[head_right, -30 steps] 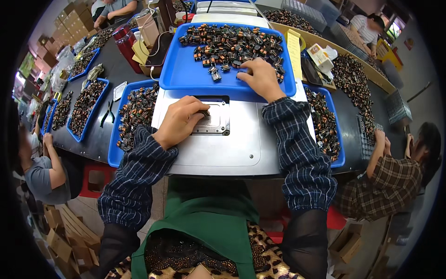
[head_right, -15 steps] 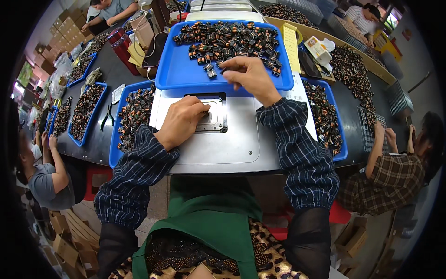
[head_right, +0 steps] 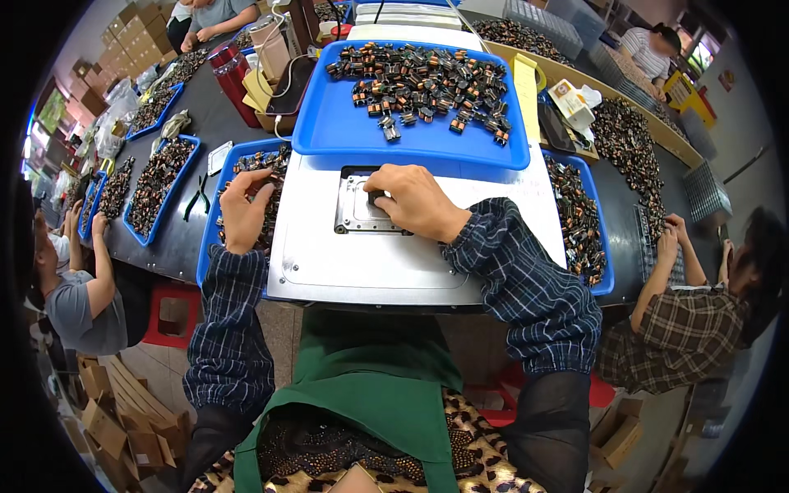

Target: The person repeatedly picks up electronic transformer components from a tray and fits them into a metal mold fixture by hand, pausing to wipe and put on a pair of eyeglasses.

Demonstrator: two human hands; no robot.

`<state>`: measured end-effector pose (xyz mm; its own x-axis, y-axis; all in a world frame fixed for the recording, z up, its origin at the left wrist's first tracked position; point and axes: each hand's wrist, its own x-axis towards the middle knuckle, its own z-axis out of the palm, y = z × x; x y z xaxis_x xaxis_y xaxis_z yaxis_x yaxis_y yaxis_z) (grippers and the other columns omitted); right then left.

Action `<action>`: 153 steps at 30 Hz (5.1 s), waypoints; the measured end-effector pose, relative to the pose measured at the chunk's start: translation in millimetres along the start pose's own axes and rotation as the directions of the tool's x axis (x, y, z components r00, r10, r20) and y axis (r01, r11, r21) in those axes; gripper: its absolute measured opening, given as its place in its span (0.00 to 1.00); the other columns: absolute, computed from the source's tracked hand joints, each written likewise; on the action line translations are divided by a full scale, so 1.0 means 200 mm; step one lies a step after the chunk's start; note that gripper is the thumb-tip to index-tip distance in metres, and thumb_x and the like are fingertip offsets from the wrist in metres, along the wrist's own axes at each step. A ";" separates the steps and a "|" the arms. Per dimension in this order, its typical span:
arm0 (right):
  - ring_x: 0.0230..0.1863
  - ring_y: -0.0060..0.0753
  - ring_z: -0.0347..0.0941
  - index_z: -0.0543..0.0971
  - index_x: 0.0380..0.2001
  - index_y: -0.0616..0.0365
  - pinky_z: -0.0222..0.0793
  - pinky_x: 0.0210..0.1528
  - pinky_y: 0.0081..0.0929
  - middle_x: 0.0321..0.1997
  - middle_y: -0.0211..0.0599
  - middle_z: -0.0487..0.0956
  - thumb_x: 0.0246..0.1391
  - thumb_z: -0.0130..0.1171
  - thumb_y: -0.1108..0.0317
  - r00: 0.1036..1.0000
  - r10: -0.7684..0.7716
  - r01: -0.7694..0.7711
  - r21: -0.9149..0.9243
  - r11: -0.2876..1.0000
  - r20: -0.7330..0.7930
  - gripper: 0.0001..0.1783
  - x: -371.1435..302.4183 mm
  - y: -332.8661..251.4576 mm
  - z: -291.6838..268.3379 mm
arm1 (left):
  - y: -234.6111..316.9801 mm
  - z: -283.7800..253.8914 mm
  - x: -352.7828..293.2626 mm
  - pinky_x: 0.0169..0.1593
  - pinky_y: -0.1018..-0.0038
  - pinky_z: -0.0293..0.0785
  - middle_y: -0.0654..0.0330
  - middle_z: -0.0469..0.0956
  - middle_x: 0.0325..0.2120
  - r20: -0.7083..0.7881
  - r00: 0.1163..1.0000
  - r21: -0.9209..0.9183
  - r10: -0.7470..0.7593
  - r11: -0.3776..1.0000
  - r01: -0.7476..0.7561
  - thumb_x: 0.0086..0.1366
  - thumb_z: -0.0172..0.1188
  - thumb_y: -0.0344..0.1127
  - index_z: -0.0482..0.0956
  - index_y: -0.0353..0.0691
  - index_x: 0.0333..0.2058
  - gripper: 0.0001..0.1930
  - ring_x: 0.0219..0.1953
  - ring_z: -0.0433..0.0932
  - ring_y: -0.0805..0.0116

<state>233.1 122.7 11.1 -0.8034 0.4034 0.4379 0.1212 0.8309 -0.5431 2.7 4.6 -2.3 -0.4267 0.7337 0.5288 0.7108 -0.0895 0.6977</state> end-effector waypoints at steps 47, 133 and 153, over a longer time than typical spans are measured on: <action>0.24 0.32 0.70 0.77 0.28 0.63 0.65 0.29 0.24 0.23 0.40 0.75 0.43 0.56 0.70 0.979 0.194 -0.200 0.134 0.971 0.053 0.09 0.00 0.02 -0.05 | 0.22 0.56 0.33 0.32 0.81 0.70 0.59 0.75 0.26 0.054 0.986 -0.249 0.155 0.959 -0.137 0.51 0.55 0.25 0.75 0.34 0.34 0.10 0.27 0.74 0.75; 0.27 0.40 0.67 0.76 0.28 0.62 0.63 0.29 0.29 0.24 0.40 0.69 0.39 0.57 0.75 0.983 -0.064 0.082 -0.099 0.992 0.174 0.08 0.04 0.00 -0.08 | 0.19 0.48 0.35 0.30 0.81 0.66 0.63 0.72 0.22 0.068 0.992 -0.208 0.107 0.974 -0.090 0.50 0.61 0.30 0.73 0.34 0.30 0.09 0.25 0.69 0.76; 0.27 0.25 0.70 0.77 0.28 0.62 0.65 0.29 0.19 0.25 0.35 0.74 0.41 0.57 0.77 0.991 0.047 -0.055 -0.055 0.997 -0.128 0.07 0.03 0.05 -0.25 | 0.23 0.30 0.04 0.33 0.78 0.69 0.59 0.72 0.27 0.429 0.898 -0.222 0.099 0.975 -0.002 0.49 0.55 0.22 0.76 0.34 0.32 0.09 0.27 0.73 0.71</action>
<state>258.4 152.7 45.5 -0.7153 0.4880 0.5002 0.1969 0.8275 -0.5258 66.6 46.4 4.6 -0.0728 0.9388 0.3367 0.5695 -0.2380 0.7868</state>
